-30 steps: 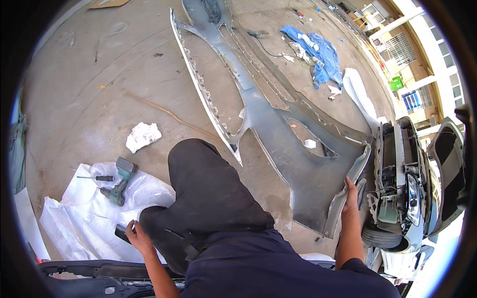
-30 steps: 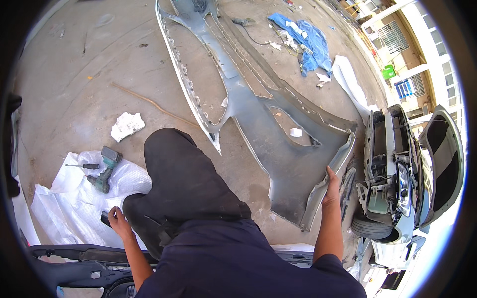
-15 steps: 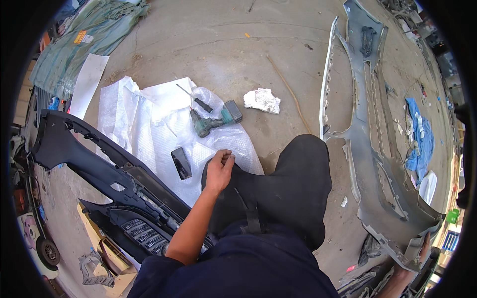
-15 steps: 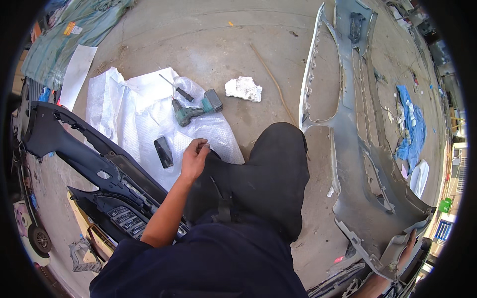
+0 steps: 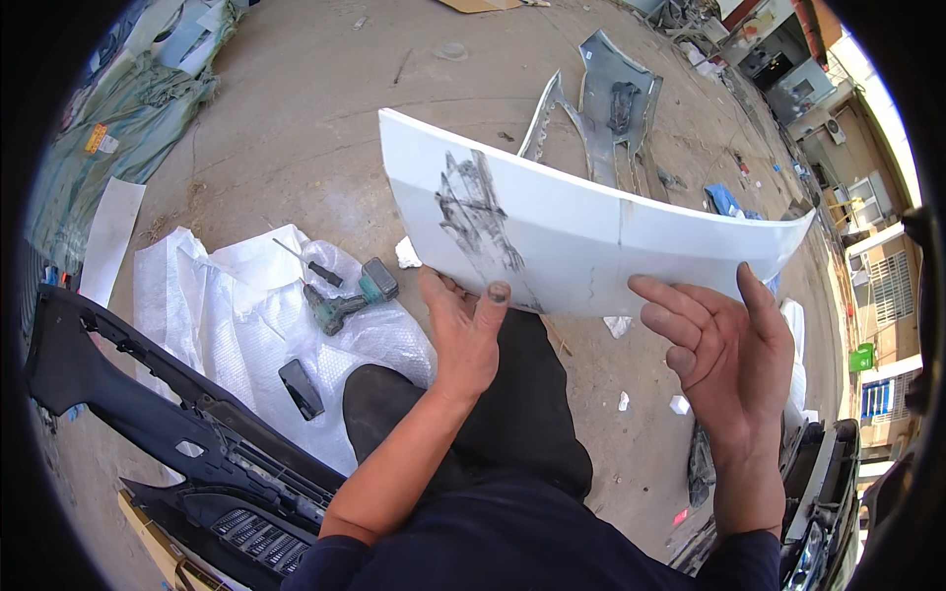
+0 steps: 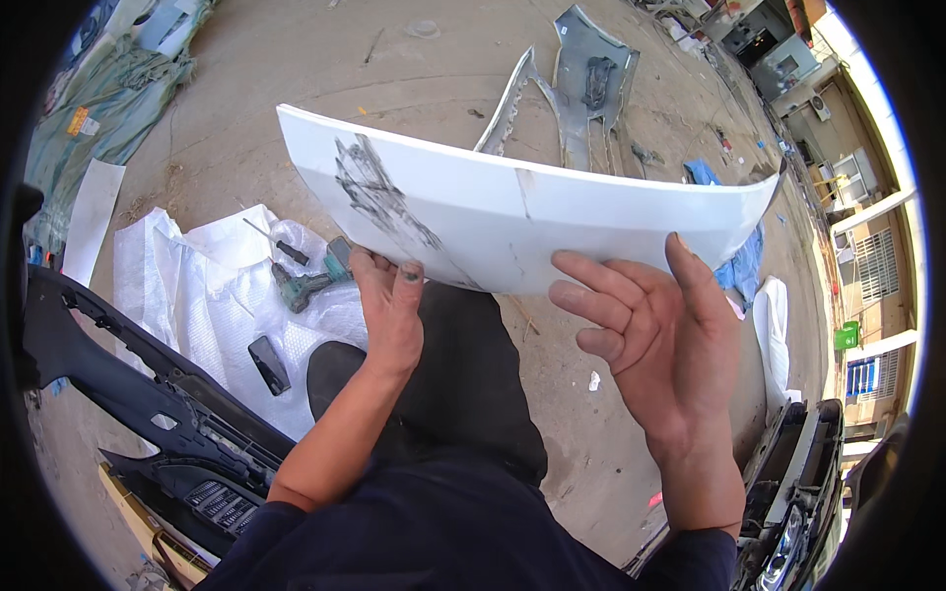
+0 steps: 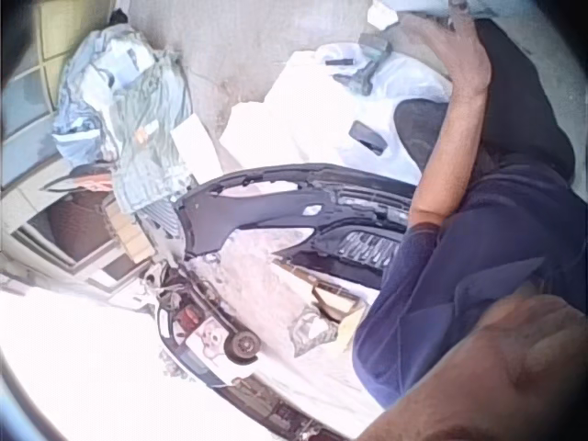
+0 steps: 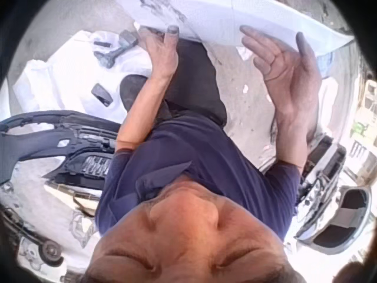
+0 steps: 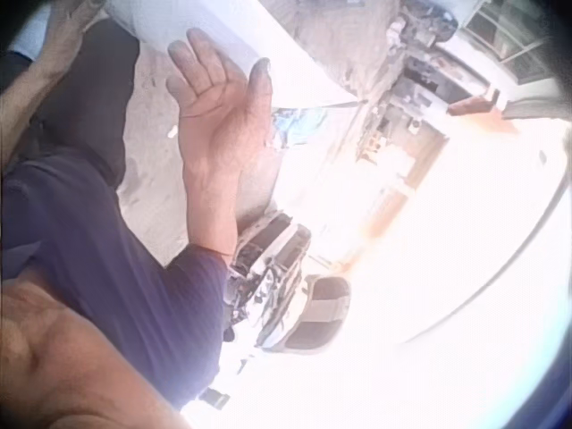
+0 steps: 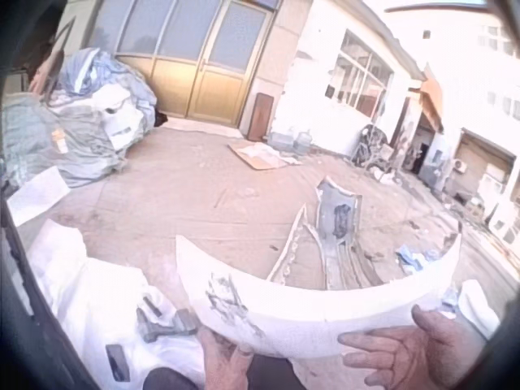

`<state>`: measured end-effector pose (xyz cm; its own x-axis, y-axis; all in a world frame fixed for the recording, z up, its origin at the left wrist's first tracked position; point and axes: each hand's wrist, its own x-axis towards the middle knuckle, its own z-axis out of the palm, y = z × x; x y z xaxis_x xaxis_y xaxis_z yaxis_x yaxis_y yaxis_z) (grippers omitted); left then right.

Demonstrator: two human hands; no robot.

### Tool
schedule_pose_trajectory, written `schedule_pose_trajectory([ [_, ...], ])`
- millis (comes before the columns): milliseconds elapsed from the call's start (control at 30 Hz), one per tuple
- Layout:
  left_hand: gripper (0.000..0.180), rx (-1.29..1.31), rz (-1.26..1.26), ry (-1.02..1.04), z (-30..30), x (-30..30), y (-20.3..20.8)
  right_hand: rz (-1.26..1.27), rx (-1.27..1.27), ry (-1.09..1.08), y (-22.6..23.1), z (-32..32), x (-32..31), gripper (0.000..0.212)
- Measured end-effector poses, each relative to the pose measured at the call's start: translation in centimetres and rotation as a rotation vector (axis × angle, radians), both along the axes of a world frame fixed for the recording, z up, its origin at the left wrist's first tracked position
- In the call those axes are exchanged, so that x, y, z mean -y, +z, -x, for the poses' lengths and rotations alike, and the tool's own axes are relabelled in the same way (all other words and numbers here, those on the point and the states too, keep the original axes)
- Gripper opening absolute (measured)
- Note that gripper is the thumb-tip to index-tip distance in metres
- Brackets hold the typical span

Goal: The person uses a cordless drill to fasten screws into a car bumper assembly laid on a protective sheet. They then attach a metal bracket to the bumper and handle a separate metal trim piece.

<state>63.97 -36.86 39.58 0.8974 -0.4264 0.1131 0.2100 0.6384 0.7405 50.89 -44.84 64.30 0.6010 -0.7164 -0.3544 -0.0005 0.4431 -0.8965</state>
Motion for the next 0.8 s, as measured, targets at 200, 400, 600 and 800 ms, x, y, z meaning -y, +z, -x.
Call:
schedule_pose_trajectory([
  [200,0.086,0.115,-0.133,0.343,-16.3,3.5,2.3,0.865,-0.058,0.282,-2.1,1.8,4.1,0.047],
  [400,0.065,-0.146,-0.284,0.307,-31.9,-2.5,-5.6,1.32,-0.235,-0.027,-12.5,0.8,9.4,0.034],
  [600,0.101,-0.428,-0.346,0.188,-27.3,-11.6,-11.7,1.211,-0.74,0.746,-26.8,-5.6,8.9,0.079],
  [800,0.116,-0.146,-0.51,0.269,-17.3,-12.2,-9.7,1.339,-0.802,0.919,-33.7,-14.2,4.5,0.104],
])
